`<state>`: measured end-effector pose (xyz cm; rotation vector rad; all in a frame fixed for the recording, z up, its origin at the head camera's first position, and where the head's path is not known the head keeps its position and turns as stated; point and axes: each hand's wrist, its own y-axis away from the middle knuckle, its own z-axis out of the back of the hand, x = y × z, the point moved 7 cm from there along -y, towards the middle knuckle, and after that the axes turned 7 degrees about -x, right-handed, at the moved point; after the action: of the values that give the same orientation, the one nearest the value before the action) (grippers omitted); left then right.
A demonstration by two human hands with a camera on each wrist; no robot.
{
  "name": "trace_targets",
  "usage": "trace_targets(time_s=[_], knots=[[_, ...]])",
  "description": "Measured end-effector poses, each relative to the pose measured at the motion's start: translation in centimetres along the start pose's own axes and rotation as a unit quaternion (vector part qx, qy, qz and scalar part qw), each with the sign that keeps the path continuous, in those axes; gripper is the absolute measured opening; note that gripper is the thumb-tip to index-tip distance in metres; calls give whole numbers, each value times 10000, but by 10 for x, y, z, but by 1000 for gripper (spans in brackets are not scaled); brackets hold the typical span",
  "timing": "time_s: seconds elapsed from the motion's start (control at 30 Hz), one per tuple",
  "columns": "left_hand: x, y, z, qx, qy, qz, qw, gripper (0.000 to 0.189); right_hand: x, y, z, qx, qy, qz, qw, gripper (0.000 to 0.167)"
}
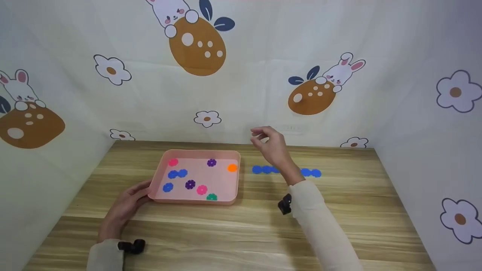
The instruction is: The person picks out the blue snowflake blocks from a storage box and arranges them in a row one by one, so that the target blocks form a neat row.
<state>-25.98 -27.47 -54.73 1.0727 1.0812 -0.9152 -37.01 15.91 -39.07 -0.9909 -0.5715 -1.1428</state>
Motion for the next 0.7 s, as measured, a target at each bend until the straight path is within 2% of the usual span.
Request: trace_targets(time_s=[0.2, 0.4, 0.6, 0.7], knots=[[3, -1, 0, -10, -5, 12, 10000, 41, 27, -6, -39, 375, -126, 58, 9992, 30], [3, -3, -1, -25, -32, 13, 10000, 41, 47, -7, -80, 714, -57, -67, 9974, 34], [1, -2, 4, -174, -225, -34, 9996, 42, 56, -4, -125, 1058, -254, -294, 9936, 37], [1, 0, 4, -195, -252, 0, 9995, 42, 54, -1, -143, 1185, -406, -569, 9905, 39]])
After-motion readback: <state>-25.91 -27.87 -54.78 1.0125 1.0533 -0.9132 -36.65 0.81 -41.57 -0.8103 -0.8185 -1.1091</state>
